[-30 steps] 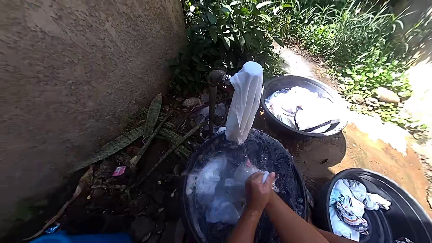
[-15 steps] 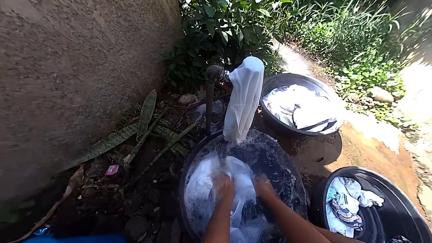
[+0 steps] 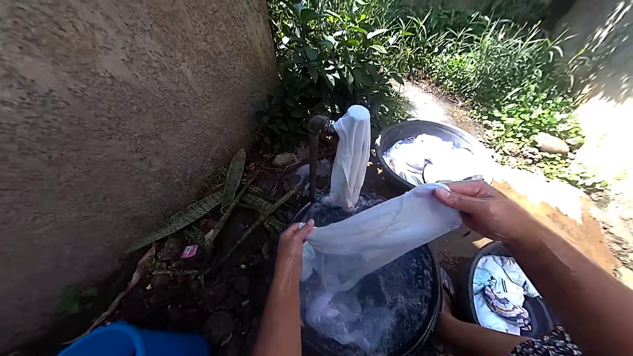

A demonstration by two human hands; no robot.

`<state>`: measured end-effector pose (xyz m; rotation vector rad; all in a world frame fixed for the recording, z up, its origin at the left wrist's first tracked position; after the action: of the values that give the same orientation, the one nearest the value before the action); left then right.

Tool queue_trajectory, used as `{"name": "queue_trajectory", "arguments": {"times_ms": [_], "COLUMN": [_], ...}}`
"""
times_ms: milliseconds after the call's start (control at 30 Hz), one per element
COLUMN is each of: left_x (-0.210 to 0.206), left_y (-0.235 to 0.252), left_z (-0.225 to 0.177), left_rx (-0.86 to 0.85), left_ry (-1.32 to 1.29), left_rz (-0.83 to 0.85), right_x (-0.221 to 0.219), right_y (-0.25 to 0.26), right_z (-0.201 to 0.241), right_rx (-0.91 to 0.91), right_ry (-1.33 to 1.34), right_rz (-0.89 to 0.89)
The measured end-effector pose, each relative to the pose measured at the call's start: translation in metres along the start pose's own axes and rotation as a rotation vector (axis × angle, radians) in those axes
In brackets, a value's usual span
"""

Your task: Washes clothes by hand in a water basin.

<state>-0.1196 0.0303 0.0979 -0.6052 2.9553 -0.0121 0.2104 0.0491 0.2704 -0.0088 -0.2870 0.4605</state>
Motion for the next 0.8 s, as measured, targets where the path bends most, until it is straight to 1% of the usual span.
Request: {"name": "queue_trajectory", "arguments": {"times_ms": [67,133,200,267,300,367,433,467,533,600,633,700,733,800], "left_x": [0.011,0.02,0.022,0.014,0.006,-0.018,-0.045,-0.055,-0.063,-0.061,-0.059,-0.055,-0.053,-0.045], "left_y": [0.003,0.006,0.011,0.016,0.017,0.009,-0.006,-0.015,-0.036,-0.048,-0.051,-0.053,-0.057,-0.066], "left_z": [-0.023,-0.036,-0.034,-0.014,0.002,0.044,0.098,0.125,0.166,0.182,0.185,0.192,0.196,0.199], "left_rx": [-0.097,-0.129,-0.11,-0.059,-0.024,0.023,-0.001,-0.014,-0.02,0.048,0.127,0.242,0.26,0.329], "left_ry": [-0.018,0.02,0.157,0.341,0.421,0.542,0.571,0.577,0.633,0.7,0.787,0.967,1.012,1.081], "left_rz": [-0.055,-0.124,-0.173,-0.142,-0.077,0.126,0.297,0.344,0.351,0.338,0.366,0.42,0.433,0.55], "right_x": [0.011,0.02,0.024,0.017,0.009,-0.015,-0.044,-0.058,-0.088,-0.118,-0.132,-0.157,-0.165,-0.177], "right_y": [-0.01,-0.016,-0.016,-0.008,-0.001,0.016,0.035,0.042,0.047,0.046,0.044,0.04,0.036,0.023], "right_z": [0.034,0.051,0.051,0.032,0.015,-0.034,-0.097,-0.13,-0.188,-0.226,-0.24,-0.26,-0.27,-0.292], "right_rx": [0.093,0.144,0.138,0.04,-0.042,-0.228,-0.407,-0.488,-0.663,-0.795,-0.819,-0.792,-0.769,-0.808], "right_ry": [0.001,0.011,0.016,0.027,0.015,-0.039,-0.094,-0.124,-0.188,-0.229,-0.251,-0.33,-0.393,-0.505], "right_rz": [-0.035,-0.067,-0.097,-0.114,-0.114,-0.069,0.058,0.121,0.202,0.269,0.301,0.354,0.358,0.352]}}
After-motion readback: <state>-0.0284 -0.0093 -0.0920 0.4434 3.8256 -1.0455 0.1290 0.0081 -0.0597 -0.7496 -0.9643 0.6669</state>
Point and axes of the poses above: each hand's wrist, its own y-axis towards the middle knuckle, its own x-axis out of the back of the hand, z = x × y, the point moved 3 cm from there along y, towards the middle knuckle, and after that the axes turned 11 degrees about -x, right-handed, at the moved point
